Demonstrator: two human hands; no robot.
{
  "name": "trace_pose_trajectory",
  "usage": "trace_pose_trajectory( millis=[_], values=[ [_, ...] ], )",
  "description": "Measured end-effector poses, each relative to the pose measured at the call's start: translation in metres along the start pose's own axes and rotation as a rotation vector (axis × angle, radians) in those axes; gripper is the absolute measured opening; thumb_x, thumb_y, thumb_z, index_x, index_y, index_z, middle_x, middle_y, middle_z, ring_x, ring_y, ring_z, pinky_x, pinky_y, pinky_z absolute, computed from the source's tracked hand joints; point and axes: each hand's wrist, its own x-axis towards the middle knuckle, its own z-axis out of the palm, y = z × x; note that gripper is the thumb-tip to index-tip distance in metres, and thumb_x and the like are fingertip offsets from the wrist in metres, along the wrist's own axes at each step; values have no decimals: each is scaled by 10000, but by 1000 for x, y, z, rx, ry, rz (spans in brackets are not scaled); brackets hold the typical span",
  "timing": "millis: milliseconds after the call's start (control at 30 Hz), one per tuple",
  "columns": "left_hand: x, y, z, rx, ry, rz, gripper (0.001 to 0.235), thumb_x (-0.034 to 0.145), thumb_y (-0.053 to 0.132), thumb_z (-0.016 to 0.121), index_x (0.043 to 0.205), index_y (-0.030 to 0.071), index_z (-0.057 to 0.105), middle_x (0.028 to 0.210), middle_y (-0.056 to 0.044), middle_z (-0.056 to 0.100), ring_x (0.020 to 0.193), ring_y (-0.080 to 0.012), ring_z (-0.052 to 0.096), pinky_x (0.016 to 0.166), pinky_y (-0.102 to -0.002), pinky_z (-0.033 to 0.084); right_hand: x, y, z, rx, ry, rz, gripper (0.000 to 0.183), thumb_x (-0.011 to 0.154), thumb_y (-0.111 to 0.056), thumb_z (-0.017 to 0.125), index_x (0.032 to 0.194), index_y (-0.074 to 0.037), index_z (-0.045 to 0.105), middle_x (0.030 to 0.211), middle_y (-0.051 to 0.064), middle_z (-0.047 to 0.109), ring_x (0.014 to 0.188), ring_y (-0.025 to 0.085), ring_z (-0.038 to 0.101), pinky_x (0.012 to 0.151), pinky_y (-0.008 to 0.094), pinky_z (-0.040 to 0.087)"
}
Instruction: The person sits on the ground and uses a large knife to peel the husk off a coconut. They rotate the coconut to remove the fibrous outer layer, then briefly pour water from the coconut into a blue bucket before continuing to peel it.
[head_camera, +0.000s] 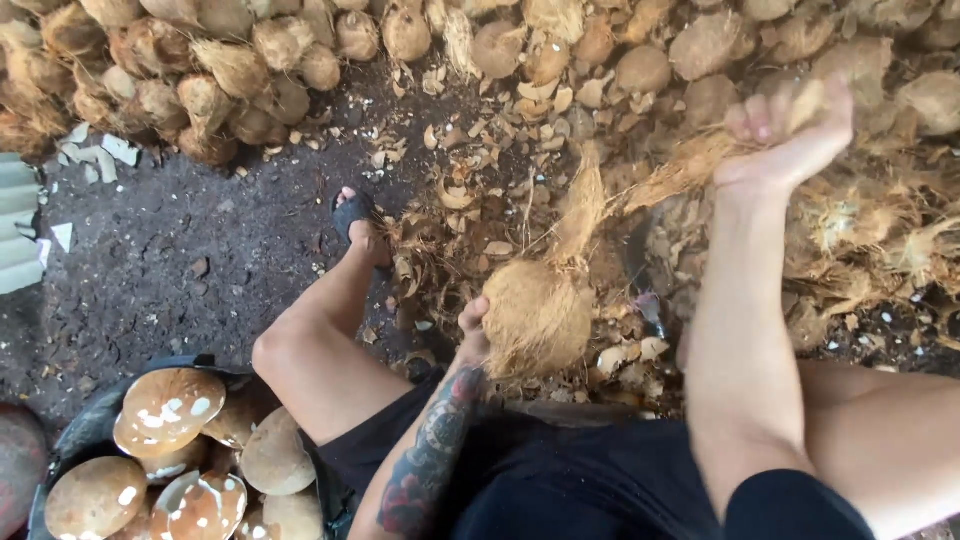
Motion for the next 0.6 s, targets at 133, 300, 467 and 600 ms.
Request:
trace_pose_trajectory(
  millis=[133,300,467,600],
  values=[
    [9,8,-1,154,136,-4,941,753,428,794,1553,34,495,1472,-225,582,1364,-405,560,1158,-610,447,-33,-11,-5,-830,-507,115,315,1042,-136,537,731,-184,523,620,-85,434,469,55,350,435,217,304],
    [48,14,-7,376,290,-2,1000,584,348,815,1495,22,563,1355,-258,663,1278,-442,625,1097,-625,481,-76,26,-51,-1570,-922,521,312,1000,-269,715,1257,-99,665,971,133,722,668,231,701,482,313,570],
    [40,33,-42,622,254,-26,990,508,257,778,1466,74,603,1419,-252,604,1337,-426,570,1191,-597,416,-50,56,-119,-1621,-1028,499,460,824,-239,927,1212,-94,726,1093,145,717,995,274,730,832,448,593],
    [42,25,-15,605,249,-56,1024,504,221,781,1495,64,579,1453,-251,569,1377,-433,535,1197,-622,368,-67,45,-115,-1607,-977,728,357,966,-366,787,1164,-90,673,1346,233,642,1171,367,653,795,392,571]
  ],
)
